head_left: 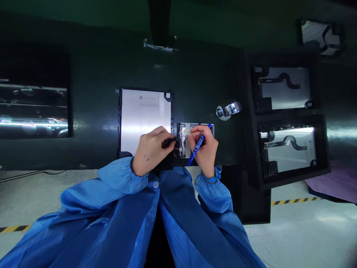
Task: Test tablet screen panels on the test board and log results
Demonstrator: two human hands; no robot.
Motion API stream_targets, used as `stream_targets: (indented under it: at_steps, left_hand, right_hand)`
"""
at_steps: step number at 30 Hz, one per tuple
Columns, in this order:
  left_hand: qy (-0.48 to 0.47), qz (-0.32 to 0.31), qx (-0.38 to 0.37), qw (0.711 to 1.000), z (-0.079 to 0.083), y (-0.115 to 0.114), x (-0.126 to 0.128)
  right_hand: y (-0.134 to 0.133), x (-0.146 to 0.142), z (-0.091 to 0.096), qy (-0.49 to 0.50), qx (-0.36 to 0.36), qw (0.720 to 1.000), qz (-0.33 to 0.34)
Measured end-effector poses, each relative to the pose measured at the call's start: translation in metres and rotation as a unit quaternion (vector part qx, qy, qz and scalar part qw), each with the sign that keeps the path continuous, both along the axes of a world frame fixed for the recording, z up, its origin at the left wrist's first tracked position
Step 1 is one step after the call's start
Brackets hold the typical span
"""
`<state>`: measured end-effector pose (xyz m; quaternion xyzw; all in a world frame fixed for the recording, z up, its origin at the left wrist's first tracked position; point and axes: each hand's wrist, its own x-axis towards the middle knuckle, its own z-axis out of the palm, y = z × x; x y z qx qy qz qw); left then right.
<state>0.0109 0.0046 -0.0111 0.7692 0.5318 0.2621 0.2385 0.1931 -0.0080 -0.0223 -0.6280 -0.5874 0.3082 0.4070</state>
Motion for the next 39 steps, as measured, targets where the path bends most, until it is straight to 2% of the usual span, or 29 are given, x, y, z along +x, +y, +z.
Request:
stream_targets:
  at_steps: [11,16,19,23,26,29,30,32,34,35,37,39]
  left_hand:
    - [0.007,-0.01,0.017,1.0,-0.002,0.002,0.001]
    - [0.007,-0.01,0.018,1.0,-0.002,0.002,0.002]
    - [0.015,-0.008,0.018,1.0,-0.003,0.001,0.003]
    - [0.034,-0.007,-0.002,0.999,-0.005,0.003,0.008]
    - [0.006,-0.013,-0.015,1.0,0.005,0.003,0.004]
    - [-0.081,0.034,-0.01,0.996,0.027,-0.005,-0.024]
    - [-0.114,0.069,-0.018,0.991,0.036,-0.011,-0.039]
    - [-0.182,0.144,-0.077,0.97,0.05,-0.026,-0.073]
    - [-0.238,0.201,-0.188,0.932,0.057,-0.041,-0.105]
    - [-0.261,0.218,-0.248,0.907,0.057,-0.048,-0.118]
    - [-0.295,0.24,-0.35,0.856,0.052,-0.055,-0.134]
    - [-0.332,0.258,-0.399,0.815,0.044,-0.054,-0.137]
  right_hand:
    - [0.0,0.001,-0.001,-0.015,-0.001,1.0,0.007]
    - [0.008,0.012,0.005,-0.024,-0.05,0.994,0.099]
    - [0.014,0.013,0.01,-0.061,-0.06,0.989,0.123]
    - [0.017,0.003,0.01,-0.142,-0.044,0.984,0.098]
    - [0.017,-0.001,0.008,-0.099,-0.023,0.993,0.057]
    - [0.014,0.001,0.013,-0.038,0.027,0.999,0.027]
    - [0.013,0.002,0.016,-0.048,0.037,0.997,0.054]
    - [0.012,0.003,0.023,-0.112,0.031,0.979,0.165]
    - [0.01,0.001,0.027,-0.185,0.009,0.944,0.275]
    - [0.01,-0.001,0.028,-0.213,-0.001,0.927,0.307]
    - [0.01,-0.004,0.024,-0.245,-0.01,0.91,0.333]
    - [0.01,-0.005,0.019,-0.255,-0.016,0.907,0.336]
